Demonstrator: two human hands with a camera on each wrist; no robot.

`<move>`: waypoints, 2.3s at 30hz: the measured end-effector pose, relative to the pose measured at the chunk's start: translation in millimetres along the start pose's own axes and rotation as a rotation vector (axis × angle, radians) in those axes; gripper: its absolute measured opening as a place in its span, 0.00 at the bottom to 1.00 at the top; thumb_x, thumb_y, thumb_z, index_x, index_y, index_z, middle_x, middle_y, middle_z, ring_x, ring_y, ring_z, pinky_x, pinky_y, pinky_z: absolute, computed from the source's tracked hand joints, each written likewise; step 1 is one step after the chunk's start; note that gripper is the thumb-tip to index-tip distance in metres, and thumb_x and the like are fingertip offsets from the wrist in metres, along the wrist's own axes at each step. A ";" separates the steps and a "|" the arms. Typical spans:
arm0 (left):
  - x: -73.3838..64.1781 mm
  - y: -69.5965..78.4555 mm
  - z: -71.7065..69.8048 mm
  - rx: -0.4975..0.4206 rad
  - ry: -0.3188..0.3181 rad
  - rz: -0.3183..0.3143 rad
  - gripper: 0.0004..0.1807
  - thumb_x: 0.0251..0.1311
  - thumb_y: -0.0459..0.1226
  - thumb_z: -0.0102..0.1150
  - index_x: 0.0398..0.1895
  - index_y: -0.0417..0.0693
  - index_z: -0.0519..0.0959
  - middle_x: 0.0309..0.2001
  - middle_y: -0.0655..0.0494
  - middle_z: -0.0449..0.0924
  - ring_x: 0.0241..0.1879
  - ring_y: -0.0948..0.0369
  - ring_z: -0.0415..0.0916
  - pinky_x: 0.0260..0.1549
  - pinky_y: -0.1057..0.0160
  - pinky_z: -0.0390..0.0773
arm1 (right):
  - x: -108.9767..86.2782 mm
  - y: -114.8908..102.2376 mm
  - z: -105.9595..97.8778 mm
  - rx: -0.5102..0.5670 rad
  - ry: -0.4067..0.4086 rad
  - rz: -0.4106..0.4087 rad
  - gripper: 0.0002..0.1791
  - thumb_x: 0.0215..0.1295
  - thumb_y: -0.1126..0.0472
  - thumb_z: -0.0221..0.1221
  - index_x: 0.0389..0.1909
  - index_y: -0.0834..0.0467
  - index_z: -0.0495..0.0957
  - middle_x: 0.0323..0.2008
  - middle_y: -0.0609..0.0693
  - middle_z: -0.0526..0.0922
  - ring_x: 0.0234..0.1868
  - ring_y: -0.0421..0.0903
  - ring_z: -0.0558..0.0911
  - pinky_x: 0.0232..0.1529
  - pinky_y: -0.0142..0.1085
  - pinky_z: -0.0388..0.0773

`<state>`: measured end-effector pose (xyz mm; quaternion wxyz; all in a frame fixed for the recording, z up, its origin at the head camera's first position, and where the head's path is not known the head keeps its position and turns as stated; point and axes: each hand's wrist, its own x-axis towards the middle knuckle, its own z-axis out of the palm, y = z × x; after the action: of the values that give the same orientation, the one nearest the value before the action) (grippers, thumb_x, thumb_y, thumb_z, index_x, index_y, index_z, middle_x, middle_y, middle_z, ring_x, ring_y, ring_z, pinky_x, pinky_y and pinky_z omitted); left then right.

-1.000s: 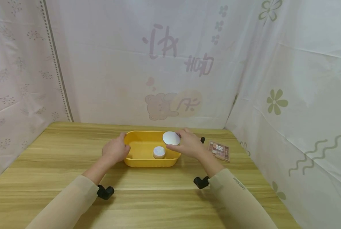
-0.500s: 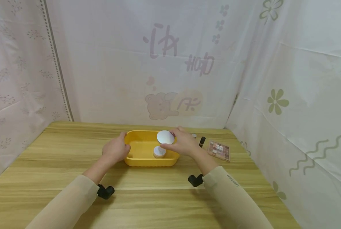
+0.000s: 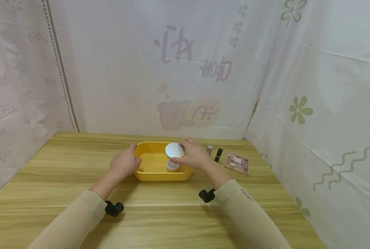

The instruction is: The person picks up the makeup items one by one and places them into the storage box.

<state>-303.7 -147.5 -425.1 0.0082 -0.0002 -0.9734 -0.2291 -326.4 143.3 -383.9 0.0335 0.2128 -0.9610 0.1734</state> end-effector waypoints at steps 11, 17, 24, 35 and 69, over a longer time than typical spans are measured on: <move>0.0 -0.3 0.9 -0.001 0.012 0.003 0.36 0.76 0.42 0.55 0.84 0.45 0.62 0.32 0.46 0.83 0.25 0.53 0.73 0.21 0.57 0.70 | 10.4 -17.1 7.6 -0.081 -0.034 -0.034 0.42 0.61 0.31 0.73 0.68 0.53 0.81 0.62 0.52 0.82 0.59 0.53 0.83 0.61 0.50 0.83; 0.3 -0.3 1.3 0.009 0.018 0.004 0.36 0.75 0.42 0.54 0.83 0.46 0.63 0.36 0.43 0.85 0.26 0.52 0.75 0.22 0.56 0.72 | 16.0 -23.3 14.9 -0.074 -0.047 -0.045 0.42 0.59 0.33 0.75 0.68 0.53 0.81 0.63 0.51 0.83 0.60 0.53 0.82 0.63 0.50 0.82; -0.3 0.7 0.4 0.003 0.020 -0.002 0.36 0.74 0.42 0.55 0.83 0.45 0.63 0.41 0.41 0.87 0.28 0.51 0.76 0.23 0.56 0.73 | 21.6 -31.1 20.1 -0.055 -0.061 -0.056 0.40 0.58 0.34 0.76 0.67 0.52 0.83 0.62 0.50 0.84 0.60 0.52 0.82 0.64 0.49 0.81; -0.7 0.4 1.2 0.011 0.035 0.010 0.35 0.73 0.42 0.56 0.81 0.44 0.64 0.49 0.37 0.88 0.33 0.49 0.79 0.26 0.54 0.75 | 26.8 -40.7 34.5 -0.116 -0.087 -0.070 0.39 0.59 0.32 0.75 0.65 0.51 0.84 0.57 0.50 0.84 0.55 0.50 0.83 0.60 0.46 0.82; 1.2 -1.3 2.6 0.002 0.034 0.014 0.36 0.72 0.41 0.56 0.82 0.44 0.64 0.47 0.39 0.87 0.30 0.50 0.78 0.23 0.55 0.74 | 36.5 -57.8 53.7 -0.271 -0.183 -0.115 0.38 0.62 0.28 0.72 0.62 0.50 0.88 0.57 0.48 0.85 0.53 0.48 0.77 0.54 0.40 0.76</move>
<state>-304.9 -147.5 -428.1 0.0261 -0.0032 -0.9733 -0.2280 -334.7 61.1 -410.8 -0.0161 0.2758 -0.9609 0.0202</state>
